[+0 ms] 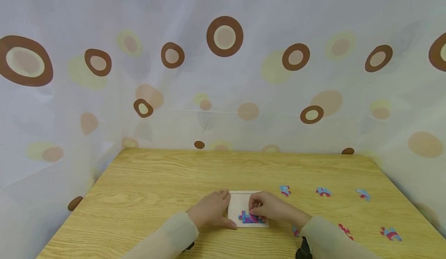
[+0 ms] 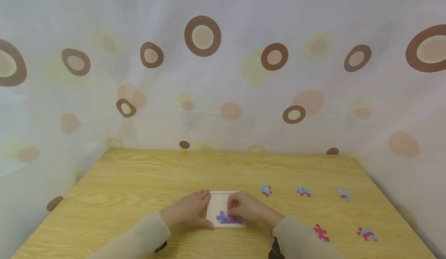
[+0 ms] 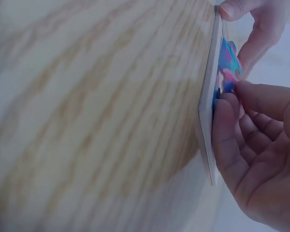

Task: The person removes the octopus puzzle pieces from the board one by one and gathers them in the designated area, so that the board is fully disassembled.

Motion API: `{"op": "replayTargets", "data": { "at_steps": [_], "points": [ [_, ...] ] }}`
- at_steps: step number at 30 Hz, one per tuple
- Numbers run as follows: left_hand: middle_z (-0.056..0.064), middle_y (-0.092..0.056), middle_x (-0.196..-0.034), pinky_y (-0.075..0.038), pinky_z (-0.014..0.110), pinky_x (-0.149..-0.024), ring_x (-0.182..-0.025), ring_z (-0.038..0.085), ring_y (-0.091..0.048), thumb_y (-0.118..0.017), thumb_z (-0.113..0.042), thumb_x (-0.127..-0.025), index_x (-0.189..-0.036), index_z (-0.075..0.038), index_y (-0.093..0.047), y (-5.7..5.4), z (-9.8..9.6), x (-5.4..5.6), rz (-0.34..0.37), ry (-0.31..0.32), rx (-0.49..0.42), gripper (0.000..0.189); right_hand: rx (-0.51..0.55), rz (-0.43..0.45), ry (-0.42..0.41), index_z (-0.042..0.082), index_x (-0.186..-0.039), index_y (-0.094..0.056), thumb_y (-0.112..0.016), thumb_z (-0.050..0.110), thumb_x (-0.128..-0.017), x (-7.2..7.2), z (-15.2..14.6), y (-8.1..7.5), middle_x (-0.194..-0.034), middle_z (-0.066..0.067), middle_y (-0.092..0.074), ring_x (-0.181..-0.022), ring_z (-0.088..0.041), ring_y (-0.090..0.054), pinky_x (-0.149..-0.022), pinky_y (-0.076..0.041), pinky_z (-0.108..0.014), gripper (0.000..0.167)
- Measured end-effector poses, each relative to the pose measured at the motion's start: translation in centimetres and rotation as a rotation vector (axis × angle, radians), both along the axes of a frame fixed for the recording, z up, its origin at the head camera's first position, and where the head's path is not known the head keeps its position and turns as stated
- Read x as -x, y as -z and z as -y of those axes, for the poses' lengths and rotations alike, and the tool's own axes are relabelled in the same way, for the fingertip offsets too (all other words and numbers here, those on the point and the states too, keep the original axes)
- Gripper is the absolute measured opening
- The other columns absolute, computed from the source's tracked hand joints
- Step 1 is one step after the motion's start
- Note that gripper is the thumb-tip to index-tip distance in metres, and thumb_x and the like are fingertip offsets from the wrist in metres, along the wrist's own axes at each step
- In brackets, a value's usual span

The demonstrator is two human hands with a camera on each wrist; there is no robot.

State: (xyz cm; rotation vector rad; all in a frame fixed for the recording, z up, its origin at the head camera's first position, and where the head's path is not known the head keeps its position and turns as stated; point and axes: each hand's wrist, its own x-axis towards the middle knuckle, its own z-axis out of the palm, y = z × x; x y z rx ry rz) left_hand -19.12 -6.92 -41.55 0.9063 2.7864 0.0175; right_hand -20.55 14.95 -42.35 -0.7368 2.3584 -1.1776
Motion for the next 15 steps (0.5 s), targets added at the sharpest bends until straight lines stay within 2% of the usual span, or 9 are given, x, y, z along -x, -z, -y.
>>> {"op": "replayTargets", "data": {
  "at_steps": [8,15],
  "points": [
    [0.013,-0.032,-0.145,-0.025,0.032,-0.107,-0.132,0.024,-0.029,-0.053,-0.067,-0.077,-0.141,0.001,-0.033,0.01,0.07,0.13,-0.01,0.003,-0.003,0.095,0.016,0.043,0.012,0.003,-0.08,-0.06,-0.061,0.005,-0.088,0.03,0.08,-0.12,-0.067,-0.001,-0.054,-0.052,-0.01,-0.047,-0.046,-0.043,-0.019,0.008],
    [0.013,-0.032,-0.145,-0.025,0.032,-0.107,-0.132,0.024,-0.029,-0.051,-0.069,-0.077,-0.141,0.001,-0.034,0.01,0.1,0.09,-0.017,0.014,0.006,0.096,0.074,0.112,0.021,0.002,-0.083,-0.061,-0.06,0.008,-0.089,0.11,-0.62,-0.39,-0.07,-0.003,-0.056,-0.06,-0.013,-0.052,-0.052,-0.048,-0.024,0.008]
  ]
}}
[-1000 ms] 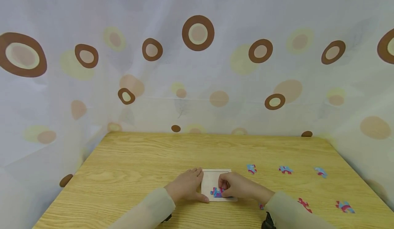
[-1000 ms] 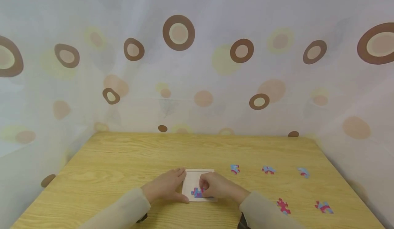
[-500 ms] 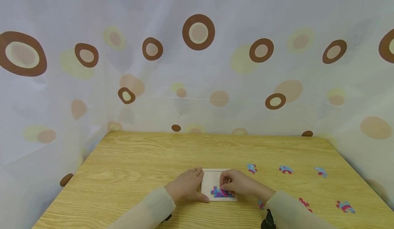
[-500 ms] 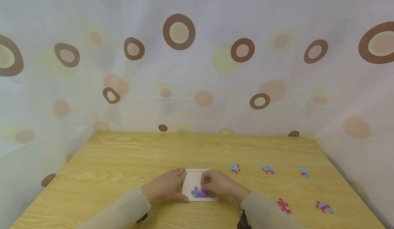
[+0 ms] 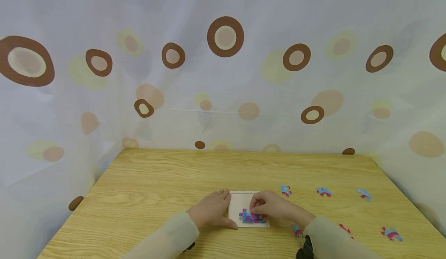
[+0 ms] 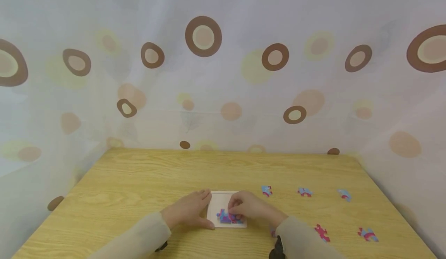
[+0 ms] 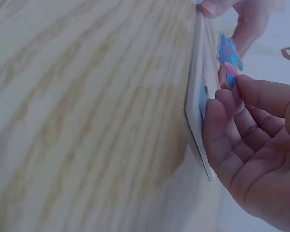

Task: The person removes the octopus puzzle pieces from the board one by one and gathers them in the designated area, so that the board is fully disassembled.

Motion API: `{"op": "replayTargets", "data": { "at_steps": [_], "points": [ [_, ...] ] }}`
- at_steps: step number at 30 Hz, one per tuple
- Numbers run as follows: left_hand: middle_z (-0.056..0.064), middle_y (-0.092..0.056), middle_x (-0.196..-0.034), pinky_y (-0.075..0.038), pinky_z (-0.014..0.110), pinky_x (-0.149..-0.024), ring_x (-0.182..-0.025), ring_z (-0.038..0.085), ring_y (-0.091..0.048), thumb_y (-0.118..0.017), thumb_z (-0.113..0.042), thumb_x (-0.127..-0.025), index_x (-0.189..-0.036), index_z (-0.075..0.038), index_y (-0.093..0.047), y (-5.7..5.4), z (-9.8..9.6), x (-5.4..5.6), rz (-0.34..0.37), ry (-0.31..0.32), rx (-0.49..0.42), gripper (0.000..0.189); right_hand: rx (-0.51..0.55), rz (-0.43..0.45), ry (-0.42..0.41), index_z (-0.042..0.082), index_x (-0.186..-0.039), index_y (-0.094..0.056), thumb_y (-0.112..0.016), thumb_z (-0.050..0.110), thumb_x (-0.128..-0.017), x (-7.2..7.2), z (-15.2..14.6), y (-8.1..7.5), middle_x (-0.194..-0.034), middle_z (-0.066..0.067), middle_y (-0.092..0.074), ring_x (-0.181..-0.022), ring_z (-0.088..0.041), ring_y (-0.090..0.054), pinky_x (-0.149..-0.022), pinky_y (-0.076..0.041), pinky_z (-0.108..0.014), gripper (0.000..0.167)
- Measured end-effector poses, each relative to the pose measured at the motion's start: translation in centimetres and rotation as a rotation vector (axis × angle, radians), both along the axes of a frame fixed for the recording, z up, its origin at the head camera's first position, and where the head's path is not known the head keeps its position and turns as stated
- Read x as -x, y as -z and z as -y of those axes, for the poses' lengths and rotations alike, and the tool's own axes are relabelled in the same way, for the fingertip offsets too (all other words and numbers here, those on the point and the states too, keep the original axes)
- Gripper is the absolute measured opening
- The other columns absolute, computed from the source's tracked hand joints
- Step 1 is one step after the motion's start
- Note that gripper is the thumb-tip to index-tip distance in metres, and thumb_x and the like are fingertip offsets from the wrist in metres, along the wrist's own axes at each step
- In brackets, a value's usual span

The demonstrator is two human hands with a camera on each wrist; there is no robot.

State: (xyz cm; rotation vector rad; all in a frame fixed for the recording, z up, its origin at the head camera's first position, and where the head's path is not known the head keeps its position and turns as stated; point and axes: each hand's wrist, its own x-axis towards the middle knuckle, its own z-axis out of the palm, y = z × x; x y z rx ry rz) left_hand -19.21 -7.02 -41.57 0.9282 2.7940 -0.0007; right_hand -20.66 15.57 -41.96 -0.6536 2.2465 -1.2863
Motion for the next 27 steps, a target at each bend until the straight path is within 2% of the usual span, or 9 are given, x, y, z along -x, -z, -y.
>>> {"op": "replayTargets", "data": {
  "at_steps": [6,12,18,23,27],
  "points": [
    [0.013,-0.033,-0.144,-0.025,0.031,-0.107,-0.132,0.023,-0.03,-0.052,-0.069,-0.076,-0.14,0.001,-0.035,0.0,-0.1,-0.2,-0.014,0.005,0.016,0.096,0.04,0.011,0.011,0.001,-0.088,-0.062,-0.061,0.013,-0.089,-0.5,-2.0,-1.4,-0.074,-0.007,-0.059,-0.064,-0.019,-0.056,-0.055,-0.05,-0.03,0.012],
    [0.012,-0.034,-0.144,-0.026,0.031,-0.107,-0.132,0.022,-0.03,-0.052,-0.069,-0.076,-0.14,0.0,-0.035,-0.3,-0.1,-0.2,-0.026,0.008,0.035,0.095,0.052,0.004,-0.014,0.0,-0.09,-0.061,-0.059,0.016,-0.091,-1.2,-5.7,-2.7,-0.076,-0.011,-0.059,-0.065,-0.02,-0.056,-0.056,-0.053,-0.035,0.016],
    [0.012,-0.033,-0.144,-0.025,0.031,-0.107,-0.132,0.023,-0.03,-0.052,-0.068,-0.077,-0.141,0.0,-0.035,-0.4,-0.1,-0.3,-0.013,0.004,0.031,0.095,0.061,0.029,-0.037,-0.002,-0.092,-0.058,-0.054,0.015,-0.094,-2.4,-10.1,-3.0,-0.076,-0.008,-0.058,-0.064,-0.013,-0.053,-0.056,-0.052,-0.036,0.018],
    [0.011,-0.033,-0.144,-0.026,0.031,-0.107,-0.132,0.022,-0.03,-0.05,-0.069,-0.077,-0.141,-0.001,-0.034,-0.5,-0.1,-0.2,-0.008,0.008,0.041,0.095,0.111,0.068,-0.108,-0.004,-0.091,-0.058,-0.049,0.007,-0.095,-3.7,-13.8,-2.4,-0.074,-0.002,-0.057,-0.064,-0.007,-0.052,-0.055,-0.051,-0.032,0.015],
    [0.012,-0.032,-0.144,-0.025,0.031,-0.107,-0.132,0.023,-0.03,-0.049,-0.07,-0.077,-0.141,-0.001,-0.034,-0.4,-0.1,-0.2,-0.013,0.01,0.042,0.095,0.169,0.155,-0.171,-0.007,-0.09,-0.057,-0.044,0.001,-0.095,-4.8,-16.5,-1.8,-0.062,-0.015,-0.046,-0.049,-0.019,-0.038,-0.042,-0.038,-0.031,0.017]
  ]
}}
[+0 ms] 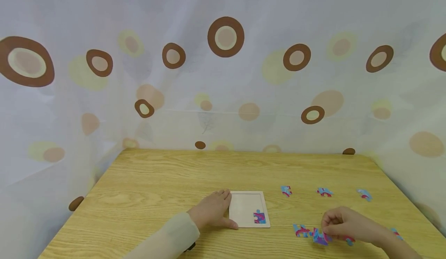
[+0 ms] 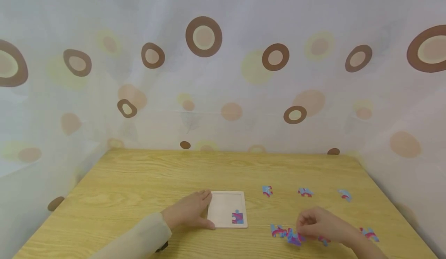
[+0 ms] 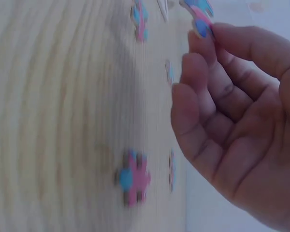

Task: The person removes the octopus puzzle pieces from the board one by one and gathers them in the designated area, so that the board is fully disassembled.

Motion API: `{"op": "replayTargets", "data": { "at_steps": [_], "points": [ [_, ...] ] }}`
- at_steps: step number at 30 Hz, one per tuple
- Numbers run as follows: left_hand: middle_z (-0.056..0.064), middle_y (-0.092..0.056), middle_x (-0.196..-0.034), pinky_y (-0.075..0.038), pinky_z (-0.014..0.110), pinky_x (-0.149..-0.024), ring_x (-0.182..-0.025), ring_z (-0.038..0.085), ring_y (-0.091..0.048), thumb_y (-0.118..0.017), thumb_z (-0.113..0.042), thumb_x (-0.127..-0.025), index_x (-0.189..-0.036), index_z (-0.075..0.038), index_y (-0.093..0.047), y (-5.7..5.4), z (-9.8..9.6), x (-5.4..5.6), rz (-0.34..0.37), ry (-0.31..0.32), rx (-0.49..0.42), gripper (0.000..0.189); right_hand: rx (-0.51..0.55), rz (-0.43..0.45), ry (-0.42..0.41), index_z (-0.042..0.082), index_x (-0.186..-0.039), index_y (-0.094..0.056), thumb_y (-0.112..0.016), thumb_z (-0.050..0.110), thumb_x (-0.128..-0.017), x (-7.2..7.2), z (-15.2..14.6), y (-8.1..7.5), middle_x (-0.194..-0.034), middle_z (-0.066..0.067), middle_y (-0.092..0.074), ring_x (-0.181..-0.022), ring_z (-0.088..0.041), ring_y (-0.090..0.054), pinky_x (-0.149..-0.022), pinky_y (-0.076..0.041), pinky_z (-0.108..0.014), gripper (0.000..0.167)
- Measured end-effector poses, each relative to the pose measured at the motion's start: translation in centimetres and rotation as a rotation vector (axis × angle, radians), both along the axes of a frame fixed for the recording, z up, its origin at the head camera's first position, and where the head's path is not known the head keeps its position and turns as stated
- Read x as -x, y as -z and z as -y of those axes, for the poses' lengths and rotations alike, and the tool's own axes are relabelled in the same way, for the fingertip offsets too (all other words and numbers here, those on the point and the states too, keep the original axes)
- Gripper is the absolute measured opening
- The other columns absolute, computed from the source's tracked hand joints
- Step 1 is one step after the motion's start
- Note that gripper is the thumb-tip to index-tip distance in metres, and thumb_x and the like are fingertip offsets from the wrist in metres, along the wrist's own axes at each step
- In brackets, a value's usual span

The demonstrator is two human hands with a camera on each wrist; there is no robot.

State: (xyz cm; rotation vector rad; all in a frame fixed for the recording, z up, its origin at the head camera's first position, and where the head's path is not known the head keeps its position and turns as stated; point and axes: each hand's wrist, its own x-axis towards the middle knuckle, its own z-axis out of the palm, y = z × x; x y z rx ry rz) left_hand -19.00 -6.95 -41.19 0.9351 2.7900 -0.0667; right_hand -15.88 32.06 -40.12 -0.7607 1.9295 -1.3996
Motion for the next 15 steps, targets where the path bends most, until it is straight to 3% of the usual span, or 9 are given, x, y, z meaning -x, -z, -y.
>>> {"op": "replayTargets", "data": {
  "at_steps": [4,9,11,15],
  "points": [
    [0.012,-0.032,-0.145,-0.025,0.031,-0.107,-0.132,0.023,-0.029,-0.049,-0.07,-0.078,-0.141,-0.001,-0.034,0.2,0.0,0.1,0.001,-0.002,-0.003,0.095,0.059,0.053,-0.064,-0.012,-0.088,-0.055,-0.041,-0.006,-0.094,-1.1,-2.2,0.5,-0.065,-0.026,-0.035,-0.052,-0.032,-0.027,-0.041,-0.027,-0.037,0.017],
    [0.012,-0.031,-0.145,-0.024,0.031,-0.107,-0.132,0.022,-0.029,-0.048,-0.069,-0.078,-0.142,-0.001,-0.033,0.3,0.1,0.1,0.003,-0.002,-0.006,0.094,0.05,0.125,-0.099,-0.011,-0.086,-0.056,-0.04,-0.009,-0.091,-2.6,-4.4,1.3,-0.062,-0.024,-0.037,-0.051,-0.009,-0.036,-0.039,-0.027,-0.029,0.016],
    [0.011,-0.03,-0.145,-0.024,0.031,-0.107,-0.133,0.022,-0.028,-0.048,-0.069,-0.079,-0.142,-0.001,-0.033,0.3,0.1,0.1,0.004,-0.001,-0.004,0.094,0.031,0.148,-0.103,-0.01,-0.085,-0.057,-0.041,-0.009,-0.091,-3.1,-5.1,1.7,-0.058,-0.012,-0.046,-0.057,0.0,-0.042,-0.04,-0.03,-0.02,0.017],
    [0.011,-0.03,-0.145,-0.024,0.031,-0.107,-0.133,0.022,-0.028,-0.048,-0.069,-0.078,-0.142,-0.001,-0.033,0.1,0.0,0.1,0.008,-0.003,-0.006,0.094,0.074,0.159,-0.174,-0.014,-0.085,-0.054,-0.04,-0.011,-0.091,-3.4,-6.0,2.2,-0.054,-0.013,-0.042,-0.046,-0.009,-0.033,-0.04,-0.028,-0.014,0.015]
  ]
}}
